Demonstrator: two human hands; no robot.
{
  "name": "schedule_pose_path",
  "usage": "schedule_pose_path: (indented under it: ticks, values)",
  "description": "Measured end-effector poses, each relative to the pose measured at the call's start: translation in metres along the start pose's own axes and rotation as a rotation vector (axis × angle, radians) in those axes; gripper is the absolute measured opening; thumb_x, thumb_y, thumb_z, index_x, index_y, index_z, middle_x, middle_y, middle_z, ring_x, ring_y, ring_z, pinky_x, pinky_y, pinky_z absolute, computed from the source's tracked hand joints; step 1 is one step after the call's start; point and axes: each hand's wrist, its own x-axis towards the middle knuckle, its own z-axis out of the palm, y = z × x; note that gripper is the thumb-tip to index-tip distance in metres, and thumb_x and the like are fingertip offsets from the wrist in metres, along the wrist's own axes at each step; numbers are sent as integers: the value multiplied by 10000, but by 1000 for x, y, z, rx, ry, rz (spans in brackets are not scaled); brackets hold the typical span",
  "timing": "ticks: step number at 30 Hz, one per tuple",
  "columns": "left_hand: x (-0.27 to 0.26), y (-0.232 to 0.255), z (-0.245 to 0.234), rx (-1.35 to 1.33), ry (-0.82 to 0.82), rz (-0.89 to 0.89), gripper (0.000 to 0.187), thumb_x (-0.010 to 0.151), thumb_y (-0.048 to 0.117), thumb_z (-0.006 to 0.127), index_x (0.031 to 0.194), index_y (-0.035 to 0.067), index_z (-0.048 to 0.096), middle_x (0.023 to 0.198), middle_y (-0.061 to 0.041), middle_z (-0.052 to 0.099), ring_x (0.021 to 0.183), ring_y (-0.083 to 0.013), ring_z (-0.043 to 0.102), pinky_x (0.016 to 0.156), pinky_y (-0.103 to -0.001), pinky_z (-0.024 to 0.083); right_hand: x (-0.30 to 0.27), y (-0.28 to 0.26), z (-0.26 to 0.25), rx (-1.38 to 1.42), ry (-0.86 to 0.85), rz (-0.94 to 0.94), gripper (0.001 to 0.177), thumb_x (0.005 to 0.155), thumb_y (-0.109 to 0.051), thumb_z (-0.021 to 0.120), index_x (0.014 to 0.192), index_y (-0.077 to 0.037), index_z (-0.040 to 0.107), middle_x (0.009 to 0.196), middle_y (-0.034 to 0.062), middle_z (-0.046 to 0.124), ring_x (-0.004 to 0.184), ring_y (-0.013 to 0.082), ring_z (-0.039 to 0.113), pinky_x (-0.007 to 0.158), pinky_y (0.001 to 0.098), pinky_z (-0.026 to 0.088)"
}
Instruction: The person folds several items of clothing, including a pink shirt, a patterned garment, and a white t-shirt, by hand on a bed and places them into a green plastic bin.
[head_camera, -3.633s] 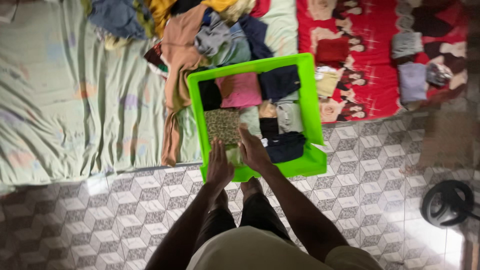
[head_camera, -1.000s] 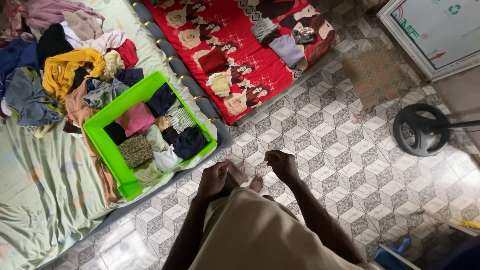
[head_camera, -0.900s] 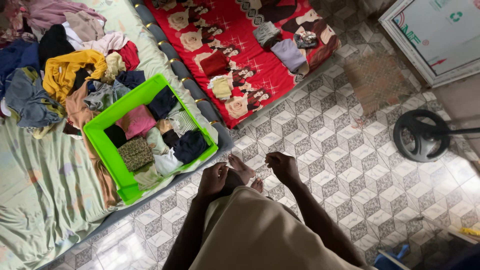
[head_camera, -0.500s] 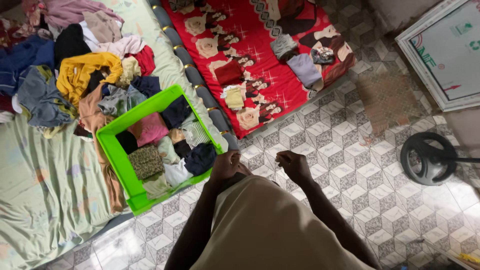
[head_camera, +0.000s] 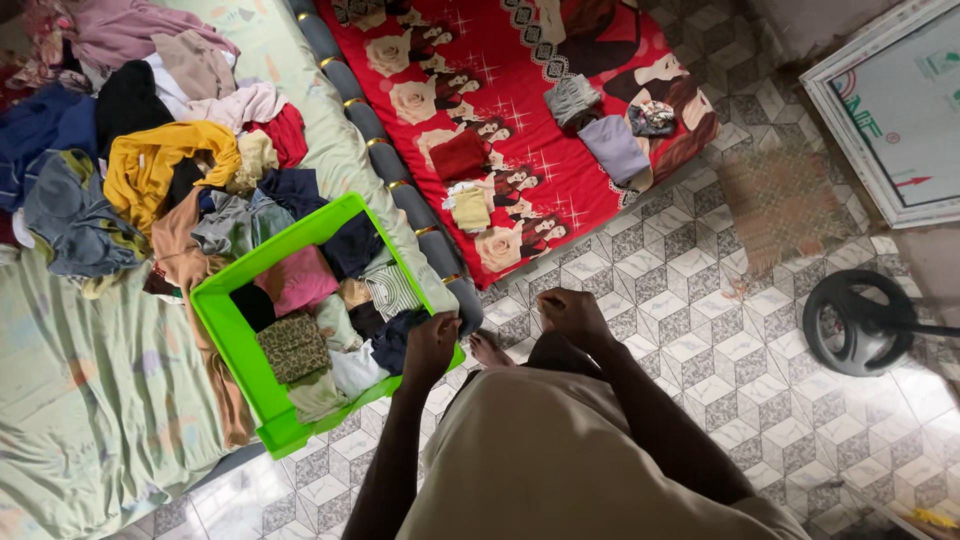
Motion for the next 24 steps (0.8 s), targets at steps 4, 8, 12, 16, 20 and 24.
schedule_pose_path:
  ticks: [4,8,12,16,20,24]
  values:
    - [-3,-4,15,14,25,-20,266,942,169,674,1123,-21,712,1000,-206,768,880,-306,780,727,-376,601,24,11,-6,-64,-4,-112,223,903,-172,732,1085,-46,763,918,161,775,772,193,764,695,331,591]
    - [7,4,29,49,12,-102,266,959,170,649,1152,-4,705,1013,-198,773,896,-303,782,761,-386,606,53,14,-17,-56,-77,-1,228,922,-180,723,1105,-53,769,899,143,782,745,183,754,676,327,579]
    - [27,26,46,19,47,-163,258,948,161,659,1144,1,709,1008,-189,780,904,-312,780,760,-396,606,88,28,-26,18,-140,8,220,948,-177,717,1108,-33,761,897,114,789,770,146,753,691,299,584]
    - [57,41,67,77,50,-244,254,944,183,678,1123,9,722,952,-196,768,856,-328,772,738,-404,602,129,52,-29,9,-214,25,226,956,-177,712,1116,-23,754,903,92,790,781,126,749,713,280,591]
    - [87,55,90,55,118,-239,265,925,185,681,1120,9,716,947,-192,766,861,-329,772,737,-407,611,170,70,-28,198,-311,120,210,976,-186,701,1077,-7,748,907,87,787,813,108,734,747,268,587]
    - [107,70,106,70,64,-402,284,931,179,669,1163,21,710,937,-194,764,822,-346,760,755,-424,596,217,91,-14,136,-378,153,219,956,-197,711,1059,-10,760,892,76,787,797,98,723,721,270,570]
